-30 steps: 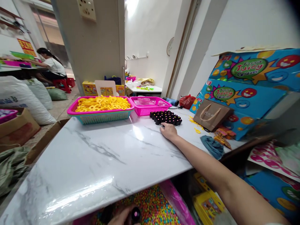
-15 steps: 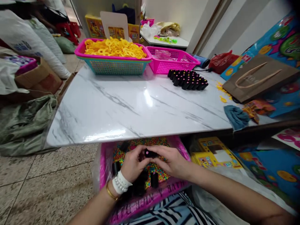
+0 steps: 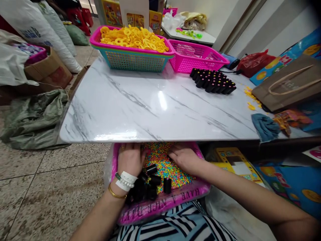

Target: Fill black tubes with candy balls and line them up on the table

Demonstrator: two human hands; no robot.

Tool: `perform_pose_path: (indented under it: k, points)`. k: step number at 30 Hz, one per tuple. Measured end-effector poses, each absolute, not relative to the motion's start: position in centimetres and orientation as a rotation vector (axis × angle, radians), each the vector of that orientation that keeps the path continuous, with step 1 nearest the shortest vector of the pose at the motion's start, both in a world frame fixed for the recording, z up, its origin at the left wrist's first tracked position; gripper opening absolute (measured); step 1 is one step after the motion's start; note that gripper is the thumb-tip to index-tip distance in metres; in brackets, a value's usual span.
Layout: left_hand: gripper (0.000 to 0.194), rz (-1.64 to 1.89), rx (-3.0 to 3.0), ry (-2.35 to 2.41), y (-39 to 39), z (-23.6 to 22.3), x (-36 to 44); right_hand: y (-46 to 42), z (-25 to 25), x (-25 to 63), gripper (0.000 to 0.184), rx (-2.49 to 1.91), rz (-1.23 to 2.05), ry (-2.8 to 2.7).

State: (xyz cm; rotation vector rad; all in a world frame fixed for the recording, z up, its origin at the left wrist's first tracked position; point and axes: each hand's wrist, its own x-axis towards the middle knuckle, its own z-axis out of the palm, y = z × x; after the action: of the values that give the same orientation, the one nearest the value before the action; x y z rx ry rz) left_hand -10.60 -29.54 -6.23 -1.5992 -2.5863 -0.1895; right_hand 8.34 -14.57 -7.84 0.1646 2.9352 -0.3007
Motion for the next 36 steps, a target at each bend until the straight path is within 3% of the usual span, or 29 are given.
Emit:
perform_pose_path:
  k: [3, 9, 11, 15, 20, 23, 26, 32, 36]
  points:
    - [0.040, -0.069, -1.629, -2.673, -29.6, -6.4, -10.8, -15.9, -7.8, 7.9, 0.021, 0.010, -0.436, 2.893]
    - [0.040, -0.106, -1.675, -2.766, -29.6, -6.9, -10.2, -15.6, -5.9, 9.5, 0.031, 0.016, -1.396, 2.780]
    - [0.040, -0.096, -1.665, -2.791, -29.4, -7.0, -10.3, -14.8, -5.9, 10.2, 0.033, 0.135, -1.561, 2.747]
    - [0.038, -0.155, -1.707, -2.848, -29.1, -7.2, -10.6, -13.3, -7.2, 11.0, 0.032, 0.297, -1.393, 2.874]
    - [0.043, -0.485, -1.846, -2.929, -29.1, -7.6, -10.1, -13.8, -8.6, 10.0, 0.024, 0.195, -0.611, 2.968]
    - [0.036, -0.586, -1.934, -2.892, -29.1, -7.8, -9.9, -15.3, -8.5, 9.2, 0.020, -0.021, -0.377, 2.952]
    - [0.032, -0.634, -1.948, -2.876, -29.1, -7.9, -10.1, -16.0, -8.4, 9.4, 0.019, -0.098, -0.519, 2.985]
    - [0.038, -0.823, -1.858, -2.803, -29.0, -7.4, -10.7, -14.6, -7.8, 11.8, 0.032, 0.354, -1.379, 2.963]
    - [0.038, -0.961, -2.061, -2.792, -28.8, -6.8, -10.2, -14.1, -4.5, 13.1, 0.030, 0.473, -1.493, 2.938]
